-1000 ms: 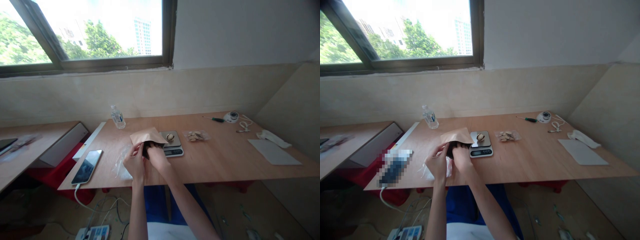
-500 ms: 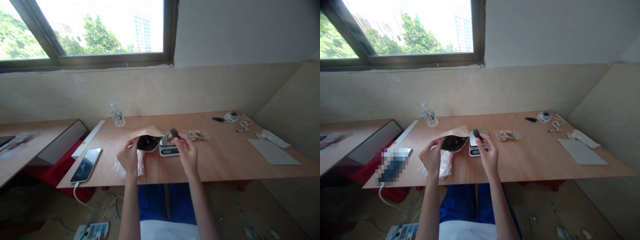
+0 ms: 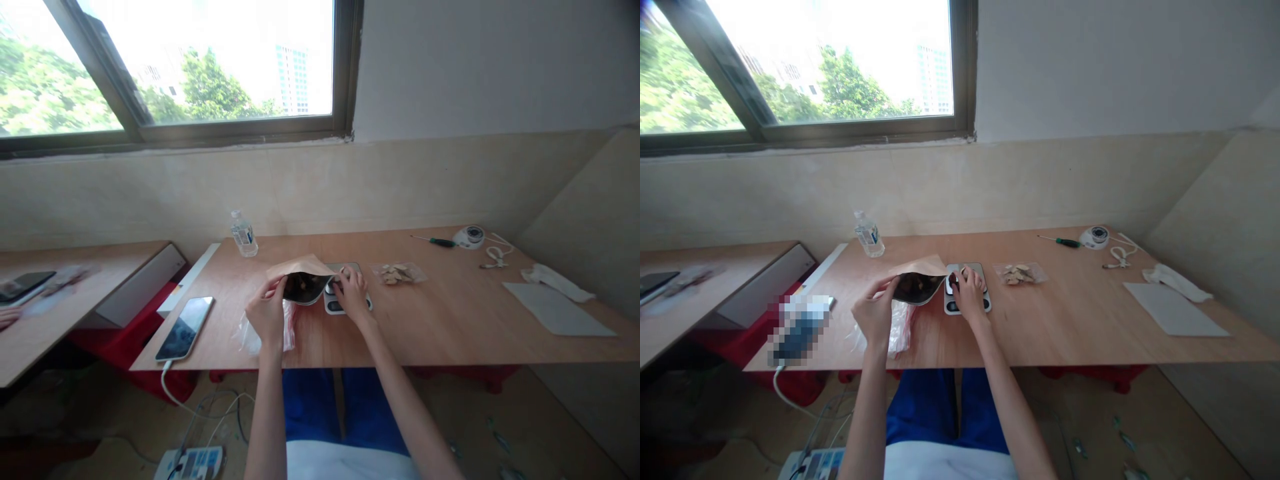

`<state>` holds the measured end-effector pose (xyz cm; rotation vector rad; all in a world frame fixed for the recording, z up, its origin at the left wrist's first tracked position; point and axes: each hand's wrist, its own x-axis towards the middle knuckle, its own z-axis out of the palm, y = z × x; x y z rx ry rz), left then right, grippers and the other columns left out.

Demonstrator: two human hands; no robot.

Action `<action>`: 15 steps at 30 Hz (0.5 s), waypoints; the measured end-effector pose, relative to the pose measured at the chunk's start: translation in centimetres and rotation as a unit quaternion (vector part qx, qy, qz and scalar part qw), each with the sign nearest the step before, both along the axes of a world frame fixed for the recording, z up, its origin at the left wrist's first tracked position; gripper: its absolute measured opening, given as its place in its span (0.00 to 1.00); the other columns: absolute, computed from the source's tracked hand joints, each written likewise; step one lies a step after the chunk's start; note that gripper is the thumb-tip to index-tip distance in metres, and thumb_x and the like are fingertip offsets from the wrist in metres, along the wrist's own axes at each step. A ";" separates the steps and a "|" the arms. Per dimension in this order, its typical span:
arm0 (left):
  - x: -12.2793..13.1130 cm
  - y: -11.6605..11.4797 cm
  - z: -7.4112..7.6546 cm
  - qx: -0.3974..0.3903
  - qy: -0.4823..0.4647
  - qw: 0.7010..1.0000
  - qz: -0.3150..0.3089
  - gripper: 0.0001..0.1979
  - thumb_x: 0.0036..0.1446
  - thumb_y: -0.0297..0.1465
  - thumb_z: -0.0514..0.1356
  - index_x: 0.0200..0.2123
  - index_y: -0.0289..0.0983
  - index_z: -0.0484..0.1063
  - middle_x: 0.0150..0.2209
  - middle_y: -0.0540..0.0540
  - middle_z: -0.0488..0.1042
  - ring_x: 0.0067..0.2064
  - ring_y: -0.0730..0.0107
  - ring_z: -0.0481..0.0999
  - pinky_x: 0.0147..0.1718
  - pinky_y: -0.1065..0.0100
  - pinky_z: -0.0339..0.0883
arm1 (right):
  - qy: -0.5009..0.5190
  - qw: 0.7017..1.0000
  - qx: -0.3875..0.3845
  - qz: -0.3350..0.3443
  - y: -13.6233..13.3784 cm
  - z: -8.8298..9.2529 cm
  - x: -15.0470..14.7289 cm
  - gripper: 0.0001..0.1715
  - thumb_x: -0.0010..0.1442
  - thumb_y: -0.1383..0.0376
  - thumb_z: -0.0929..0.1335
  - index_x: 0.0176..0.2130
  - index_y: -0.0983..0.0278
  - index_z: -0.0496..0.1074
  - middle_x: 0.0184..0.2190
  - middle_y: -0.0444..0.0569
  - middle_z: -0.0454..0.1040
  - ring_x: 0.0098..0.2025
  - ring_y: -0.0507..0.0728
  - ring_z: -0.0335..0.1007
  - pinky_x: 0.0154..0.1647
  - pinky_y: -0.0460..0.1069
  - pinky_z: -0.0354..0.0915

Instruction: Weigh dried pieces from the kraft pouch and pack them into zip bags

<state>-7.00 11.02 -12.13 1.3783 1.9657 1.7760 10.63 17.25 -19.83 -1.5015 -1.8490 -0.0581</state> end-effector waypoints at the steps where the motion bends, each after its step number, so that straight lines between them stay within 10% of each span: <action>1: 0.0 0.0 0.0 0.000 0.000 1.000 0.003 0.11 0.49 0.40 0.61 0.31 0.42 0.78 0.26 0.51 0.78 0.28 0.68 0.77 0.31 0.72 0.66 | 0.038 0.999 0.028 0.014 -0.7 0.6 -0.1 0.16 0.60 0.67 0.61 0.48 0.62 0.69 0.51 0.58 0.64 0.52 0.63 0.58 0.50 0.60 0.56; 7: 0.4 -0.1 -0.1 0.001 -0.008 1.000 -0.009 0.11 0.50 0.40 0.61 0.33 0.42 0.78 0.27 0.50 0.79 0.30 0.68 0.78 0.30 0.72 0.65 | 0.231 0.945 0.177 0.149 -6.5 6.1 -1.7 0.12 0.59 0.72 0.59 0.37 0.62 0.68 0.35 0.50 0.68 0.43 0.56 0.65 0.46 0.54 0.63; 15: 1.0 -0.3 -0.2 -0.002 -0.003 1.000 -0.002 0.11 0.50 0.40 0.60 0.32 0.42 0.78 0.27 0.50 0.79 0.28 0.69 0.77 0.29 0.72 0.64 | -0.016 0.974 -0.086 0.208 -5.4 7.9 -5.4 0.16 0.60 0.74 0.58 0.42 0.65 0.70 0.41 0.53 0.72 0.47 0.57 0.66 0.49 0.50 0.62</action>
